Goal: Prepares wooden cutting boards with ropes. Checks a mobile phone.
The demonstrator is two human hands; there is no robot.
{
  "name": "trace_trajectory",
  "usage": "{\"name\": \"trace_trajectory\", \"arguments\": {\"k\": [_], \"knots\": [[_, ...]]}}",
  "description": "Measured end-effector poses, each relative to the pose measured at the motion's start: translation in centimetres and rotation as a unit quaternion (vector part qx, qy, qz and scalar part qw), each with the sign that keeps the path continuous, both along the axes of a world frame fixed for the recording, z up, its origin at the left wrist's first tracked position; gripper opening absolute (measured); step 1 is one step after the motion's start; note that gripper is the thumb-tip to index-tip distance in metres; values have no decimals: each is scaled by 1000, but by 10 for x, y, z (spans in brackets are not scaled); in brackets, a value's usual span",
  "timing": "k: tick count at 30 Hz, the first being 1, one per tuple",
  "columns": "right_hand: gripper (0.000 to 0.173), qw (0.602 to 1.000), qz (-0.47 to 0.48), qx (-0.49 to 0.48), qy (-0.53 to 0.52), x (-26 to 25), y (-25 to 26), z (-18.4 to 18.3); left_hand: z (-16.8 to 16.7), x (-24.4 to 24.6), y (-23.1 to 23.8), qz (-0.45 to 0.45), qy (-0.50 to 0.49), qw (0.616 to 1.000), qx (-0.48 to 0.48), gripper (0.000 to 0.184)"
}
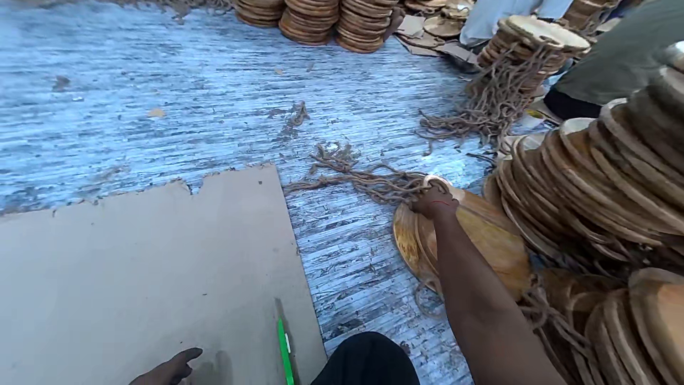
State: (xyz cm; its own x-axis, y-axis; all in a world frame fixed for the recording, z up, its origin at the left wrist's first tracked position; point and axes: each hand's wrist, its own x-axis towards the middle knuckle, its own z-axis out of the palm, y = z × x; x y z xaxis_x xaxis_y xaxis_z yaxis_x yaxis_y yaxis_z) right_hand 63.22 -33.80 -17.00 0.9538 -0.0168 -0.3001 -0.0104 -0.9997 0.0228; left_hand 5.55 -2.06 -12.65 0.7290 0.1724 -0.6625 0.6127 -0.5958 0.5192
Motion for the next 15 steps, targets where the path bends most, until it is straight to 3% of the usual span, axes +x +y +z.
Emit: {"name": "trace_trajectory", "arguments": {"k": [9,15], "knots": [[63,996,72,18,-40,-10,4,-8,8,5,-4,-13,-15,1000,-18,53],[64,989,143,38,-16,-41,0,-4,5,-2,-4,-11,-21,1000,-9,54]]}}
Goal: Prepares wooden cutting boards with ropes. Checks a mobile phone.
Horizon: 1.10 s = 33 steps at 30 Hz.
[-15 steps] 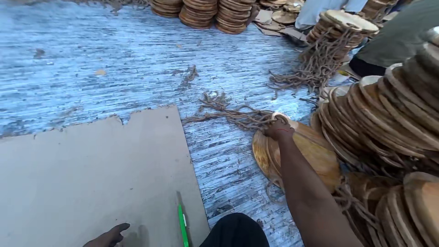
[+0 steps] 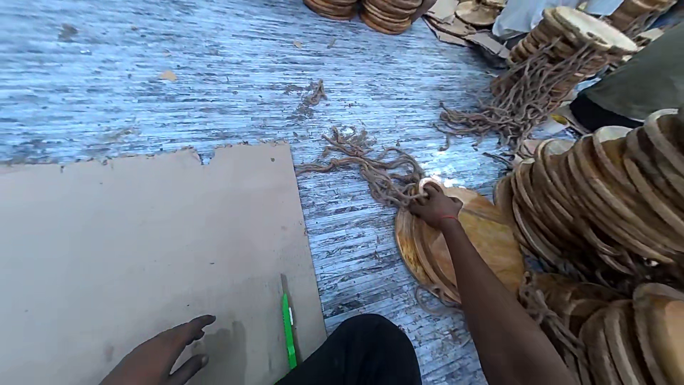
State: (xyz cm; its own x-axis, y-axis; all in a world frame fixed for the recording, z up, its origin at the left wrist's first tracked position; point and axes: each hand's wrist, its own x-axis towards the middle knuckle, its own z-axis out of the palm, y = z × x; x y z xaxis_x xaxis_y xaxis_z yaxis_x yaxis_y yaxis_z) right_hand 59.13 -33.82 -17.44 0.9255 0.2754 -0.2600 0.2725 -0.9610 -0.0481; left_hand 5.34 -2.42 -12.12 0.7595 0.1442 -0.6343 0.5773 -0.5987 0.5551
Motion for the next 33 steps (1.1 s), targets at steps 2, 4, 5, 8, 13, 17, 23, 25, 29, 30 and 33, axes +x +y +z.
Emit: {"name": "trace_trajectory", "arguments": {"k": [2,4,5,8,13,17,23,25,29,30,33], "knots": [[57,1000,11,-19,16,-8,1,1,-2,1,-3,-3,-4,1000,-5,54],[54,998,24,-31,43,-21,3,6,-1,1,-3,-7,-5,1000,-4,54],[53,997,37,-35,50,-32,3,7,-1,0,-3,-9,-7,1000,1,54],[52,992,109,-34,47,-72,-4,3,-5,-2,-4,-8,-18,1000,16,54],[53,991,129,4,-26,-90,-8,-12,-8,-1,-6,-4,-5,1000,27,53],[54,992,103,-67,-19,-81,7,-3,-6,-2,-2,-4,0,999,33,54],[67,980,73,-182,24,-80,24,20,3,4,-5,-13,-3,1000,11,52],[74,987,45,-152,23,-84,24,31,2,4,-4,-13,-11,1000,9,52],[68,999,-20,-26,8,-75,9,67,3,4,-1,-13,-21,1000,18,52],[66,998,-44,33,3,-70,3,82,3,5,-1,-11,-30,999,17,51],[45,972,-114,200,-34,-64,-16,126,5,5,2,-6,-52,999,9,51]]}}
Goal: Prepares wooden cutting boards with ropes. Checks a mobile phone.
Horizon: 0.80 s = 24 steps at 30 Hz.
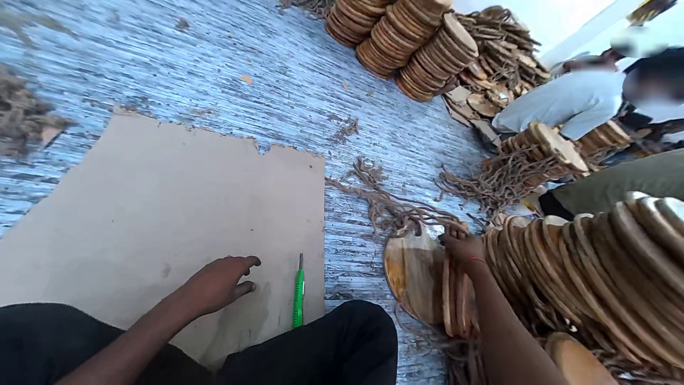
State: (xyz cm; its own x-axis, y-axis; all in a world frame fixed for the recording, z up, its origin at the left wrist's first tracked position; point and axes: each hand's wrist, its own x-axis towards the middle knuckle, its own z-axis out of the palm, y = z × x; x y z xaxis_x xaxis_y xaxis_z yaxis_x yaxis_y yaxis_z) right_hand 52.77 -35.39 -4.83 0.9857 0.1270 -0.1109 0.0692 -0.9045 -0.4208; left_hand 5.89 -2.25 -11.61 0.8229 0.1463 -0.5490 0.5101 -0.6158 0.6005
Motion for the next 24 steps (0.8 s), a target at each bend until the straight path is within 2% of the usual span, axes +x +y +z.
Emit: {"name": "trace_trajectory", "arguments": {"k": [4,7,9,11,13,14,16,18,19,21,22,24], "knots": [[44,986,-93,128,-43,-19,-3,59,1,1,1,12,-43,999,-18,50],[31,957,-93,265,-70,-44,15,87,-1,3,-2,46,-98,990,-95,47],[28,925,-76,368,-50,-66,37,106,-5,3,-4,64,-124,979,-147,46],[20,876,-27,482,-15,-97,71,125,-7,1,-4,88,-139,969,-182,47],[9,831,20,556,22,-142,118,144,-4,-1,-4,162,-136,944,-253,49],[7,809,49,584,47,-167,143,150,-1,-4,-4,221,-129,916,-308,51],[8,762,112,629,108,-218,185,152,5,-9,-1,342,-137,831,-416,60],[14,705,176,662,185,-265,219,141,14,-16,12,416,-172,738,-503,71],[18,673,197,678,223,-282,236,129,21,-21,22,454,-202,693,-522,71],[23,617,217,697,294,-310,270,97,34,-36,46,585,-248,600,-486,54],[23,593,219,704,324,-319,285,77,36,-50,61,642,-249,567,-452,46],[19,562,191,710,378,-333,307,35,40,-81,90,701,-238,557,-377,41]]}}
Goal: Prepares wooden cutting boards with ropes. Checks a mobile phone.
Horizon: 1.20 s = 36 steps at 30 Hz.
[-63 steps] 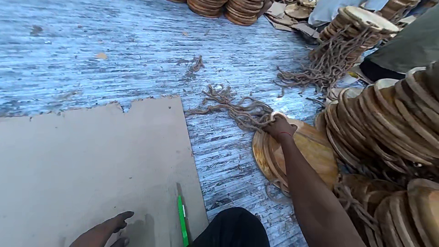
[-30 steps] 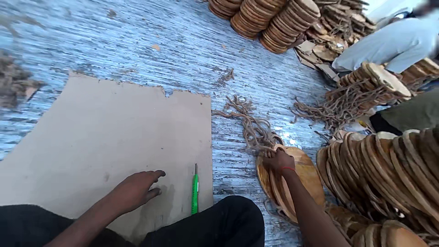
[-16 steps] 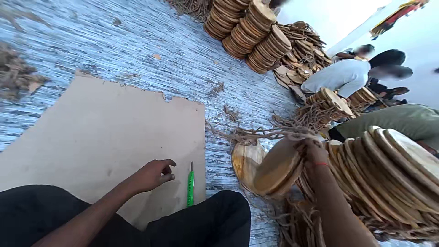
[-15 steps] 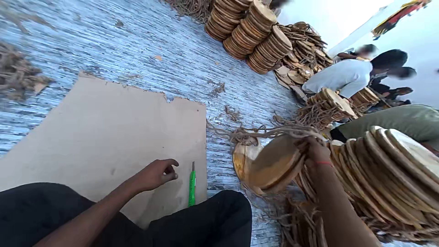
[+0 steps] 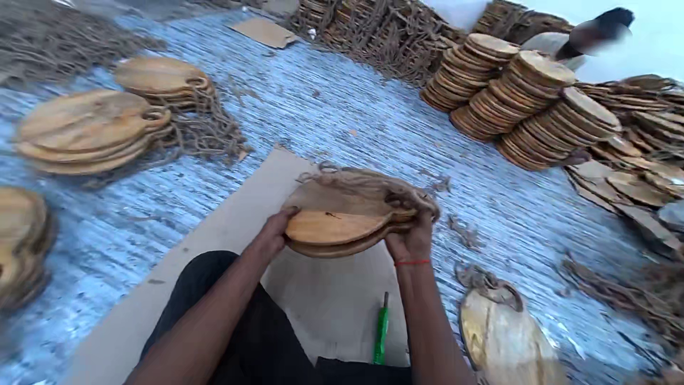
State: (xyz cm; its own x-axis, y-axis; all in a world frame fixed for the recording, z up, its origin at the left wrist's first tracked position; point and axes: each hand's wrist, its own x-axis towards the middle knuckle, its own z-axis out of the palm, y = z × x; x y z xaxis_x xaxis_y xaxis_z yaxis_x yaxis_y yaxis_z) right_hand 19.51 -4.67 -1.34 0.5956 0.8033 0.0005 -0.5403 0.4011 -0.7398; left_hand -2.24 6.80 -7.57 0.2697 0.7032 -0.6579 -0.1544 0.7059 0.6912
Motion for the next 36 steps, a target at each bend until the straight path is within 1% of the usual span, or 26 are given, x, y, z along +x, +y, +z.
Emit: {"name": "trace_trajectory", "arguments": {"k": [2,3,5,6,8,10,12,13,14,15,17,18,19,20,22,23,24,25,26,28,29,30,32,34,35,36], "knots": [[22,997,20,-19,77,-10,13,-42,11,-27,23,9,72,997,38,43],[27,991,15,-49,120,-19,17,-62,16,-38,32,4,105,993,59,47],[30,967,8,-153,205,-41,15,-94,18,-60,46,-18,170,980,99,59],[36,949,14,-216,230,-54,14,-107,14,-70,55,-30,203,972,116,64],[43,912,37,-325,247,-83,11,-127,-6,-93,72,-52,254,955,147,67],[40,886,40,-404,224,-109,10,-142,-38,-123,78,-73,270,946,164,72],[43,866,50,-479,134,-116,12,-154,-61,-146,75,-65,252,951,169,77],[45,850,67,-520,58,-115,10,-159,-71,-154,69,-54,240,956,162,78],[49,822,95,-561,-35,-111,8,-159,-81,-160,63,-41,236,959,153,76],[52,783,123,-594,-136,-106,6,-154,-89,-163,57,-31,248,956,150,74],[55,700,146,-627,-308,-101,4,-141,-99,-170,48,-29,312,936,160,69],[60,669,144,-629,-369,-97,4,-141,-99,-171,43,-38,340,925,168,67],[64,653,143,-622,-407,-92,4,-144,-98,-172,39,-54,362,913,180,66],[66,657,146,-605,-425,-84,4,-149,-96,-175,33,-79,379,900,202,63],[62,690,166,-560,-427,-74,-2,-156,-90,-195,8,-142,381,877,256,56],[62,701,179,-542,-427,-74,-8,-155,-77,-206,-14,-153,362,880,266,49],[63,708,181,-524,-437,-74,-13,-151,-63,-215,-37,-132,341,890,271,44],[63,721,169,-497,-452,-76,-20,-145,-50,-224,-64,-89,327,898,280,39],[63,741,157,-462,-462,-79,-30,-140,-41,-235,-96,-57,326,896,298,34],[59,777,160,-389,-468,-86,-57,-134,-30,-259,-178,-61,352,871,339,28],[56,787,167,-364,-469,-93,-71,-130,-30,-270,-221,-75,357,865,346,28],[52,792,177,-341,-475,-101,-84,-124,-35,-275,-259,-71,349,870,342,29],[43,793,202,-295,-494,-129,-108,-108,-47,-278,-310,-24,322,885,334,30],[32,787,228,-198,-539,-164,-127,-90,-49,-279,-331,-5,292,899,327,42],[29,773,240,-128,-573,-183,-134,-82,-49,-281,-340,-9,282,905,319,47],[26,747,260,-55,-609,-201,-140,-74,-48,-284,-353,-18,282,909,307,49]]}}
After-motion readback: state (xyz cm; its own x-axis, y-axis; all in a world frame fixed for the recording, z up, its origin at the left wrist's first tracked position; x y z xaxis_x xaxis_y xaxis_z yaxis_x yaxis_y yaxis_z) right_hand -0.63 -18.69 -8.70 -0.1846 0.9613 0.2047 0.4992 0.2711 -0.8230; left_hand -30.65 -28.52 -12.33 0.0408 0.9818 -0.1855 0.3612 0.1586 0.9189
